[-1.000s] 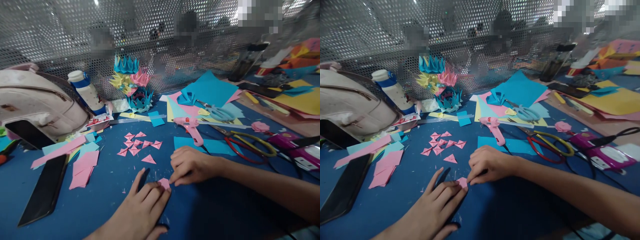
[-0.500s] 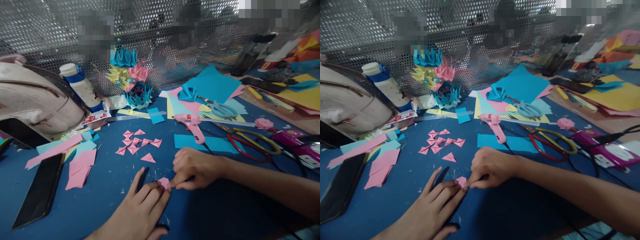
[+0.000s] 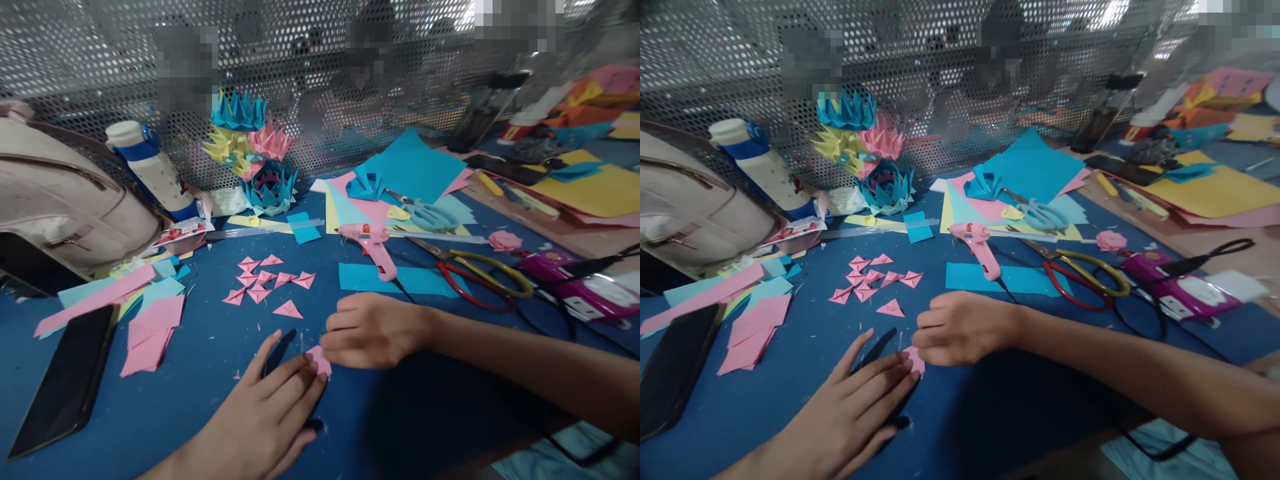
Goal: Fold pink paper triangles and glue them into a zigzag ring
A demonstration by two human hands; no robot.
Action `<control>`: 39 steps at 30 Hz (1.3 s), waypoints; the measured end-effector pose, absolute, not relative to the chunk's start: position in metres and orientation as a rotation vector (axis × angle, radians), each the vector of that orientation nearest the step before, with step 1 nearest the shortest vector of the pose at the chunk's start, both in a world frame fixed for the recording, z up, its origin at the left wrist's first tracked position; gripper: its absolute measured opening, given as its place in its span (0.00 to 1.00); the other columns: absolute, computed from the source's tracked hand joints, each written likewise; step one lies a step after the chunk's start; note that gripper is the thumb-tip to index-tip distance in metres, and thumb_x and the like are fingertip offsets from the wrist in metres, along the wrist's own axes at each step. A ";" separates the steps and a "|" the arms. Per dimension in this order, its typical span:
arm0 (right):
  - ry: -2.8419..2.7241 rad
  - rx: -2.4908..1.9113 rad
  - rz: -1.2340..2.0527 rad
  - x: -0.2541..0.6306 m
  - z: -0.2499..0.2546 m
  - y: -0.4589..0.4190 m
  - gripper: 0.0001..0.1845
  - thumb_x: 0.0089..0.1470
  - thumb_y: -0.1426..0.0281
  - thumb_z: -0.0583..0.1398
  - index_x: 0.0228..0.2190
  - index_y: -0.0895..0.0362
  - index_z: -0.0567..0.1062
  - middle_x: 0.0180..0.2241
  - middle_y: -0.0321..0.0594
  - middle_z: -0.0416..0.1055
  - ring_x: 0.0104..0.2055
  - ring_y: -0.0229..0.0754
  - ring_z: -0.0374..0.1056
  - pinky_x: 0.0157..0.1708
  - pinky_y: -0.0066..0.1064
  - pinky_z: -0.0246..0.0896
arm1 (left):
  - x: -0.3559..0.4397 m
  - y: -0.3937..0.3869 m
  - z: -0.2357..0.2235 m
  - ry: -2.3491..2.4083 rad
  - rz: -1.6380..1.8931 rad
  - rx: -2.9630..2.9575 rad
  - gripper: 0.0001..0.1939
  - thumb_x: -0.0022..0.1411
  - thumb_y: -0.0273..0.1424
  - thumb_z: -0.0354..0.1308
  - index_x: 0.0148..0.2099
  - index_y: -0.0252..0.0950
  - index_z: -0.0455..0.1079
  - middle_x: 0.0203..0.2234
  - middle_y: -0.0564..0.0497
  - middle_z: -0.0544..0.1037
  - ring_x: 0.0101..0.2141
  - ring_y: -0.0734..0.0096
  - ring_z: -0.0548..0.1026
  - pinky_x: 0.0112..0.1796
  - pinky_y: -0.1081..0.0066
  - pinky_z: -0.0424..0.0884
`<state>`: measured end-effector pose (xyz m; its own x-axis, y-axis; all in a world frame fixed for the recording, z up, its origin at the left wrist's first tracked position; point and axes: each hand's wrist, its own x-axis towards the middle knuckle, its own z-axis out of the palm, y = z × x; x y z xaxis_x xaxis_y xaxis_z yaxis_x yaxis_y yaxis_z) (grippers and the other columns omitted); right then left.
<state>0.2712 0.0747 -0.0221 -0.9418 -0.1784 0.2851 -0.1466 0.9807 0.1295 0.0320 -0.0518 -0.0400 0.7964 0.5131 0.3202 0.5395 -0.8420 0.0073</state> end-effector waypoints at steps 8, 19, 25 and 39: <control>-2.809 0.182 -0.216 0.264 -0.025 0.071 0.11 0.66 0.74 0.55 0.34 0.55 0.76 0.41 0.37 0.74 0.41 0.37 0.66 0.31 0.33 0.53 | 0.032 -0.050 -0.033 -0.853 -0.485 -2.921 0.20 0.75 0.31 0.46 0.62 0.27 0.66 0.52 0.45 0.78 0.56 0.64 0.72 0.67 0.49 0.25; -2.813 0.132 -0.140 0.259 -0.027 0.069 0.11 0.67 0.74 0.54 0.34 0.56 0.74 0.41 0.36 0.74 0.41 0.36 0.66 0.30 0.33 0.51 | 0.031 -0.052 -0.039 -0.900 -0.471 -2.956 0.21 0.75 0.31 0.44 0.64 0.30 0.63 0.52 0.45 0.77 0.57 0.64 0.70 0.68 0.48 0.29; -2.830 0.108 -0.105 0.258 -0.028 0.067 0.10 0.67 0.74 0.53 0.37 0.55 0.74 0.38 0.36 0.73 0.40 0.37 0.65 0.31 0.34 0.49 | 0.032 -0.052 -0.037 -0.905 -0.480 -2.965 0.20 0.75 0.31 0.45 0.63 0.29 0.65 0.52 0.47 0.77 0.57 0.64 0.70 0.67 0.49 0.25; -2.796 0.042 0.133 0.266 -0.028 0.072 0.11 0.68 0.68 0.56 0.33 0.53 0.76 0.36 0.32 0.75 0.35 0.37 0.59 0.31 0.34 0.47 | 0.031 -0.050 -0.039 -0.871 -0.481 -2.940 0.21 0.74 0.32 0.46 0.64 0.29 0.64 0.55 0.45 0.74 0.60 0.63 0.66 0.67 0.48 0.25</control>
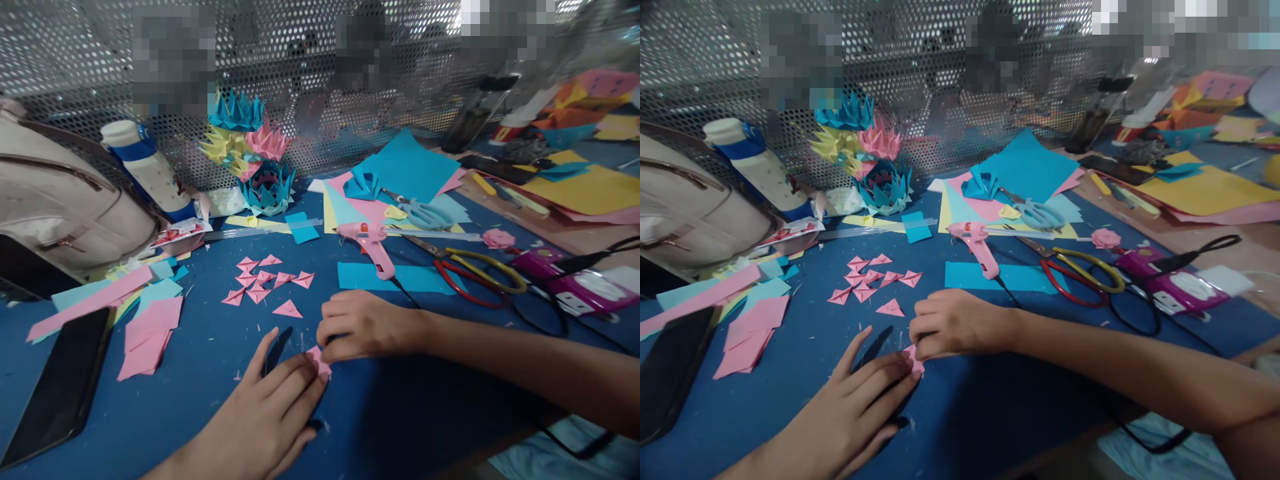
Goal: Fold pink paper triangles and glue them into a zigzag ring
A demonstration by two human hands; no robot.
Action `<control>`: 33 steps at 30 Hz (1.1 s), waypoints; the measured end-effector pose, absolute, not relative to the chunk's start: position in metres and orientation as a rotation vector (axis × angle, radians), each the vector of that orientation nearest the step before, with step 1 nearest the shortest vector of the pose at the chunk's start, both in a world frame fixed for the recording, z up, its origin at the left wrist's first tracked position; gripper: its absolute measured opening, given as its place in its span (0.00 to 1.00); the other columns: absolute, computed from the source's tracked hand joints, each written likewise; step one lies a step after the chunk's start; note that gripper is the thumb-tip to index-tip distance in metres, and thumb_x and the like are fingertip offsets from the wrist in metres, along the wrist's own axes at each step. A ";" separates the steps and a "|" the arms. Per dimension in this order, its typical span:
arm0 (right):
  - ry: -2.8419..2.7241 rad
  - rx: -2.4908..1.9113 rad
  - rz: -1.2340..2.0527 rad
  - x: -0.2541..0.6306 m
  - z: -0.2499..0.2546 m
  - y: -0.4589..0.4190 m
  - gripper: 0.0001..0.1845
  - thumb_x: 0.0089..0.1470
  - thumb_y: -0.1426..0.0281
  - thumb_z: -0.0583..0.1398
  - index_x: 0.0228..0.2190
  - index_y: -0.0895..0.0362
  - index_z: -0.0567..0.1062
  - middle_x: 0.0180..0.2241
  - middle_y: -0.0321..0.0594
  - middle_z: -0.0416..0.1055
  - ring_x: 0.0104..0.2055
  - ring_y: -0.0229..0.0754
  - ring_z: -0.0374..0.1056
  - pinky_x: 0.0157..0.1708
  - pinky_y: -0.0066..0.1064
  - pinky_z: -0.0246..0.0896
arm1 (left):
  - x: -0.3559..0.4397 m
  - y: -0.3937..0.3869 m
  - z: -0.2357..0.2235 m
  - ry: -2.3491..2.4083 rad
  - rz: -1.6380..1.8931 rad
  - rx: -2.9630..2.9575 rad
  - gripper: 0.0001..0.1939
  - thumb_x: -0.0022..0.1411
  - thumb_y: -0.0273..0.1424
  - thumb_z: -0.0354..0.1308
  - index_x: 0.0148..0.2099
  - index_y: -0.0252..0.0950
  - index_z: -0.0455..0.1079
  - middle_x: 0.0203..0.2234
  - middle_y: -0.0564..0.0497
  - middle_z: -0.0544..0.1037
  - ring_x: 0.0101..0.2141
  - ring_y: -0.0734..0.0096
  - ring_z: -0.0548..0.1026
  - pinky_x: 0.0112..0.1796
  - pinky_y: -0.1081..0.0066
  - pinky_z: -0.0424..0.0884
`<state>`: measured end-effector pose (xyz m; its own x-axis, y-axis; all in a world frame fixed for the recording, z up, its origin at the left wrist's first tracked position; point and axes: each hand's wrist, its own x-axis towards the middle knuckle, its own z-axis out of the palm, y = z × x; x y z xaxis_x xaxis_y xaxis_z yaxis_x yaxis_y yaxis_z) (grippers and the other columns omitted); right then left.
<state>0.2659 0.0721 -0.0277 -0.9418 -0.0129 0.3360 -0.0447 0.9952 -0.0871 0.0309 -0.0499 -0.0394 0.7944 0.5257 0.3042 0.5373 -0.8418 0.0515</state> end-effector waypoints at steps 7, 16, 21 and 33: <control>-2.835 0.133 0.368 0.270 -0.023 0.077 0.10 0.65 0.62 0.59 0.35 0.52 0.79 0.30 0.34 0.72 0.31 0.38 0.56 0.31 0.34 0.45 | 0.031 -0.049 -0.043 -0.872 -0.528 -2.932 0.21 0.75 0.33 0.46 0.63 0.29 0.65 0.52 0.45 0.76 0.58 0.63 0.68 0.67 0.47 0.26; -2.873 0.172 0.430 0.270 -0.019 0.074 0.14 0.65 0.62 0.58 0.31 0.55 0.77 0.27 0.34 0.71 0.32 0.40 0.58 0.31 0.35 0.46 | 0.030 -0.048 -0.041 -0.980 -0.650 -2.997 0.19 0.75 0.32 0.44 0.60 0.31 0.67 0.52 0.44 0.75 0.57 0.62 0.67 0.67 0.49 0.33; -2.782 0.096 0.559 0.267 -0.028 0.072 0.15 0.66 0.63 0.57 0.30 0.56 0.76 0.27 0.35 0.72 0.32 0.39 0.60 0.31 0.34 0.48 | 0.034 -0.041 -0.033 -1.601 -0.891 -2.842 0.10 0.73 0.28 0.48 0.49 0.38 0.69 0.42 0.50 0.74 0.45 0.64 0.70 0.56 0.55 0.55; -2.669 -0.402 0.957 0.260 -0.028 0.060 0.11 0.63 0.62 0.61 0.37 0.57 0.75 0.33 0.37 0.73 0.38 0.39 0.66 0.37 0.28 0.56 | 0.051 -0.031 -0.032 -1.984 -0.728 -2.980 0.07 0.64 0.28 0.63 0.36 0.37 0.67 0.36 0.54 0.73 0.39 0.66 0.70 0.43 0.63 0.55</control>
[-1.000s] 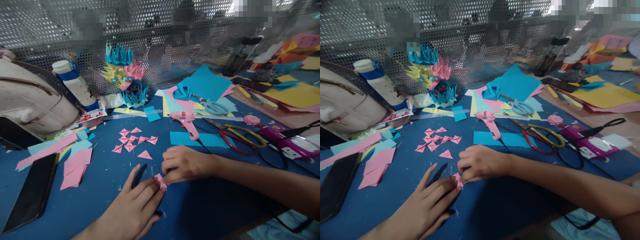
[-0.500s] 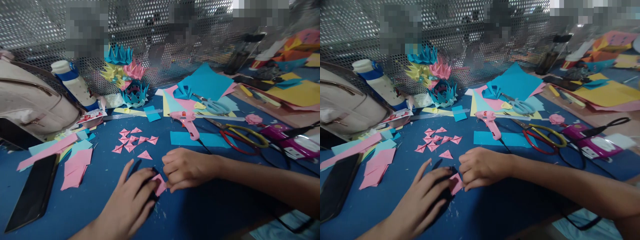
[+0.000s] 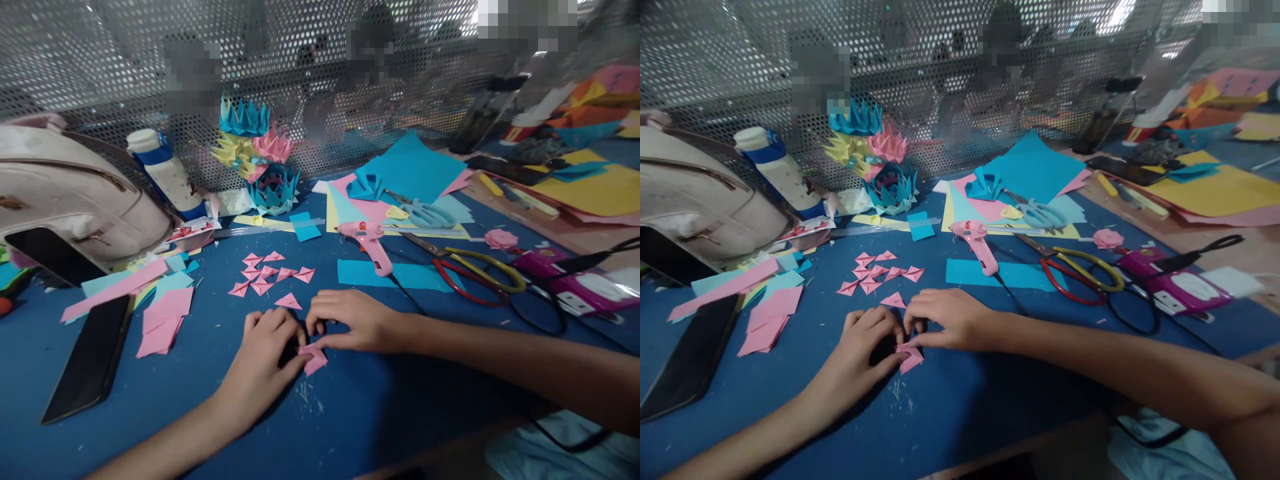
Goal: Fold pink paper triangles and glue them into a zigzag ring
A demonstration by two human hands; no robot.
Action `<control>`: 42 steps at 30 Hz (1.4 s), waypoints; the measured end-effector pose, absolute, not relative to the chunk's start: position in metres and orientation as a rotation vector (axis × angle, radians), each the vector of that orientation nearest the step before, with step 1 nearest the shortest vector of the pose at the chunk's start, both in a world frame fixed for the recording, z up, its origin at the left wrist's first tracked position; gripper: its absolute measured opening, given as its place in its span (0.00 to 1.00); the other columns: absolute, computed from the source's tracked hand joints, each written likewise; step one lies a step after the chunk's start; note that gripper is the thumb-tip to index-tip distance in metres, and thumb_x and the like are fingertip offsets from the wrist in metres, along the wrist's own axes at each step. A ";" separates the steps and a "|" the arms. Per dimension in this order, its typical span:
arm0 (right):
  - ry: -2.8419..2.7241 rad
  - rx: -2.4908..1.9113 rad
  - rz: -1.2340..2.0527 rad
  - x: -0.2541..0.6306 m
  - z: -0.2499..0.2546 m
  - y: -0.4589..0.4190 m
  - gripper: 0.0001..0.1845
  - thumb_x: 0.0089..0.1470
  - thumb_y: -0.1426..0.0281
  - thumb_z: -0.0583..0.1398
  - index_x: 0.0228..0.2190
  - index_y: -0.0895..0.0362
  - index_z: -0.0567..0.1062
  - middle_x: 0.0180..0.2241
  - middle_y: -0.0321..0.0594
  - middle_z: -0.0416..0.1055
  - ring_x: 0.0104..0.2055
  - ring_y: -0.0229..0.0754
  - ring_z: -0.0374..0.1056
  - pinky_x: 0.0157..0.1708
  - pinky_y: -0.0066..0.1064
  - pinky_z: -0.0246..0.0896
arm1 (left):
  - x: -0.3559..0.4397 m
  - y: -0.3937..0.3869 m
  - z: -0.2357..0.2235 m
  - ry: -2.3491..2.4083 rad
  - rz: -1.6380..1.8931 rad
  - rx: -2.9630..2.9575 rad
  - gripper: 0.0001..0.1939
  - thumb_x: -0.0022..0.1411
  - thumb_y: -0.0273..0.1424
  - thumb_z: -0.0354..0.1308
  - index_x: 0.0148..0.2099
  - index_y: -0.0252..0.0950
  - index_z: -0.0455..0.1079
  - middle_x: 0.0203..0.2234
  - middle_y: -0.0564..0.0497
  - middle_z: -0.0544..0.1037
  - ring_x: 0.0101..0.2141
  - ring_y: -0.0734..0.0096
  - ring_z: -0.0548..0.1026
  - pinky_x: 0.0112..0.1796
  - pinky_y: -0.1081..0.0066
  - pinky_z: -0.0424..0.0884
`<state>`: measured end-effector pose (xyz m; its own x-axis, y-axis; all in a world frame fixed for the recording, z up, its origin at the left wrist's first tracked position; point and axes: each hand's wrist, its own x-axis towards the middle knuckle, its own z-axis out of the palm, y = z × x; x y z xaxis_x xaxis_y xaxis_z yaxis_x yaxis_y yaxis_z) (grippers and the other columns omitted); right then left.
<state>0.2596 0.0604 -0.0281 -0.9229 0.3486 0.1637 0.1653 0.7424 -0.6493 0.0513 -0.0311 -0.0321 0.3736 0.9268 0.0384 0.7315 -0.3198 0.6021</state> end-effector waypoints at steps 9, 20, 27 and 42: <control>-2.681 -0.483 1.016 0.261 -0.028 0.052 0.09 0.61 0.65 0.61 0.31 0.58 0.76 0.30 0.36 0.73 0.36 0.38 0.66 0.35 0.28 0.55 | 0.052 -0.018 -0.017 1.285 0.521 2.080 0.11 0.60 0.31 0.69 0.36 0.39 0.67 0.28 0.60 0.75 0.33 0.70 0.71 0.43 0.65 0.56; -2.715 -0.592 0.881 0.263 -0.026 0.054 0.07 0.59 0.71 0.60 0.28 0.58 0.74 0.27 0.36 0.70 0.34 0.38 0.63 0.35 0.30 0.52 | 0.047 0.000 -0.023 1.324 0.658 1.944 0.11 0.62 0.30 0.65 0.45 0.41 0.68 0.29 0.59 0.80 0.34 0.68 0.76 0.51 0.56 0.54; -2.695 -0.683 0.814 0.260 -0.029 0.050 0.10 0.60 0.67 0.60 0.28 0.58 0.72 0.29 0.36 0.69 0.33 0.38 0.63 0.36 0.31 0.52 | 0.045 -0.018 -0.034 1.462 0.711 2.097 0.06 0.62 0.28 0.65 0.34 0.40 0.71 0.31 0.59 0.79 0.36 0.68 0.74 0.48 0.59 0.55; -2.662 -0.306 0.617 0.271 -0.036 0.060 0.07 0.63 0.72 0.58 0.33 0.57 0.76 0.33 0.38 0.74 0.35 0.37 0.66 0.34 0.29 0.53 | 0.040 -0.026 -0.035 1.252 0.835 2.481 0.09 0.73 0.28 0.53 0.42 0.44 0.74 0.34 0.58 0.81 0.37 0.72 0.74 0.53 0.59 0.50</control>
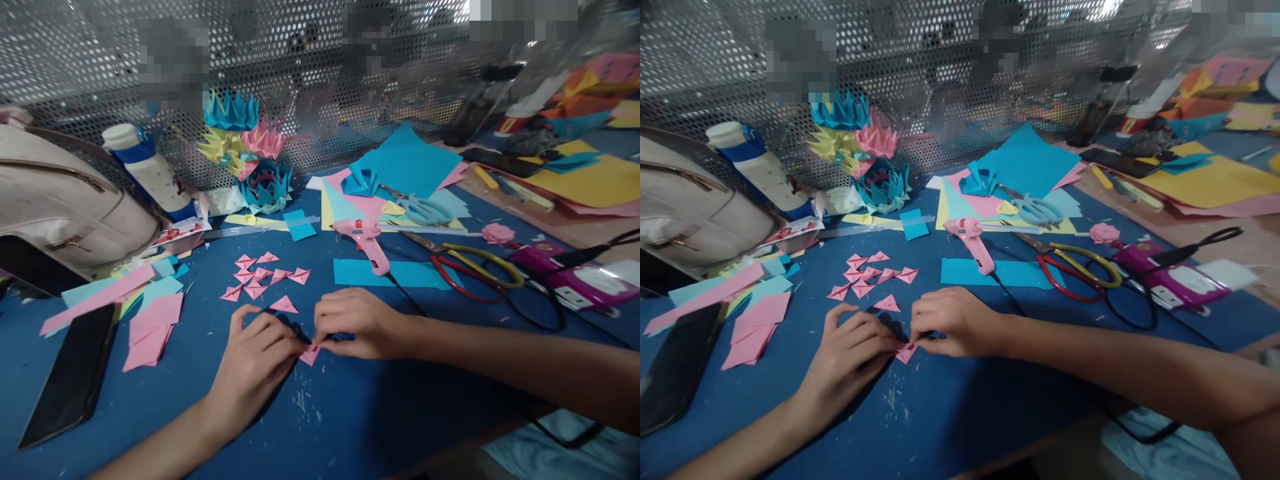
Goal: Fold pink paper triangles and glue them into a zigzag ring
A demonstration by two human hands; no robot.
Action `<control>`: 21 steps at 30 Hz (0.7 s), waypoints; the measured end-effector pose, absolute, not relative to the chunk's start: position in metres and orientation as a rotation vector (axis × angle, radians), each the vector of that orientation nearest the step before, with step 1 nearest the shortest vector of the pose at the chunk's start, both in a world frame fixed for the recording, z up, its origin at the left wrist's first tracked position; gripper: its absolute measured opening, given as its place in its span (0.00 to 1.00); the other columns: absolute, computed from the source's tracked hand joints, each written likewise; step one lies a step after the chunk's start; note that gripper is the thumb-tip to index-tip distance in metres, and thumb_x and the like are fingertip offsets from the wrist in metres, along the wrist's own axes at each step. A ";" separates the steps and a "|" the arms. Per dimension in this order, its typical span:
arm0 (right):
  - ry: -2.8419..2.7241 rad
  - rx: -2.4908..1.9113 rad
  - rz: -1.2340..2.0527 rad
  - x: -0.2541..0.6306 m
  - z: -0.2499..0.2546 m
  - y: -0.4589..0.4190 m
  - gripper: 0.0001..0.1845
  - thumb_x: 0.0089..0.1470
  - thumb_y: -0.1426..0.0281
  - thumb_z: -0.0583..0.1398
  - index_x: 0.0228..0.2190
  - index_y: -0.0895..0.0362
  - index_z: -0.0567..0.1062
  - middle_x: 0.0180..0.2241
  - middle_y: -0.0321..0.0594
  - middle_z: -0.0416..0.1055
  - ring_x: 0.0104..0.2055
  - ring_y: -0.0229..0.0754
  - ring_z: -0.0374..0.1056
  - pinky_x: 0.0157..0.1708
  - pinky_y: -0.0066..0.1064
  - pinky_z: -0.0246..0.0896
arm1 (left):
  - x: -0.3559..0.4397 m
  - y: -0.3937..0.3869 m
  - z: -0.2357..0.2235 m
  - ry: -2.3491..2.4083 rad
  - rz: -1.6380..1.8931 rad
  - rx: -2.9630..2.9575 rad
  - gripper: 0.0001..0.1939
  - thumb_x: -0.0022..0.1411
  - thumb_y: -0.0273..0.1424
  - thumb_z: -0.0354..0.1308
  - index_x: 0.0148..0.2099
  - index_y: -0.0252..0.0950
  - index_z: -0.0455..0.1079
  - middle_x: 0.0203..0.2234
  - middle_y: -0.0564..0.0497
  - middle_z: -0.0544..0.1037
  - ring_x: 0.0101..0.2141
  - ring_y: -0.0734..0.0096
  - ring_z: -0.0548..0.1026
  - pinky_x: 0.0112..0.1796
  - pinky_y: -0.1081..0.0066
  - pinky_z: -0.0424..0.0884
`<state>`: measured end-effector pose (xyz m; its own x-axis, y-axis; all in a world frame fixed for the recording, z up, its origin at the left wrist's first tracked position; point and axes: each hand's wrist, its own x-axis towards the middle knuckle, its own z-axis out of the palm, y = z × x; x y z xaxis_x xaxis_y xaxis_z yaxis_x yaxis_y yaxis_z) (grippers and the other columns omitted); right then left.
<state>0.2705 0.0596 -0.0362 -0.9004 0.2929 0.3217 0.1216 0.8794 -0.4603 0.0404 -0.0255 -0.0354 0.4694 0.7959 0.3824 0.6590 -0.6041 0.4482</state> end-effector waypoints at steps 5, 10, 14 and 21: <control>-2.758 -0.280 0.219 0.271 -0.033 0.054 0.11 0.65 0.70 0.56 0.30 0.56 0.72 0.31 0.36 0.72 0.31 0.38 0.60 0.31 0.33 0.47 | 0.038 -0.025 -0.035 1.199 0.825 2.545 0.12 0.75 0.30 0.49 0.44 0.44 0.75 0.34 0.57 0.81 0.38 0.71 0.74 0.53 0.59 0.51; -2.772 -0.135 -0.013 0.270 -0.030 0.053 0.12 0.66 0.74 0.55 0.30 0.56 0.73 0.34 0.35 0.73 0.32 0.38 0.59 0.28 0.35 0.41 | 0.035 -0.029 -0.039 1.164 0.813 2.617 0.12 0.75 0.29 0.50 0.48 0.45 0.74 0.39 0.57 0.82 0.41 0.71 0.75 0.56 0.58 0.50; -2.788 -0.126 -0.027 0.270 -0.031 0.054 0.11 0.66 0.75 0.55 0.31 0.56 0.73 0.34 0.35 0.73 0.33 0.38 0.59 0.28 0.35 0.40 | 0.034 -0.031 -0.041 1.143 0.807 2.663 0.12 0.75 0.28 0.50 0.50 0.44 0.74 0.40 0.56 0.82 0.41 0.71 0.75 0.58 0.58 0.50; -2.823 -0.127 -0.038 0.268 -0.027 0.057 0.13 0.65 0.76 0.55 0.28 0.56 0.71 0.30 0.36 0.70 0.31 0.39 0.55 0.28 0.36 0.40 | 0.039 -0.028 -0.033 1.123 0.843 2.805 0.13 0.75 0.27 0.49 0.47 0.41 0.75 0.36 0.56 0.82 0.38 0.72 0.74 0.56 0.59 0.53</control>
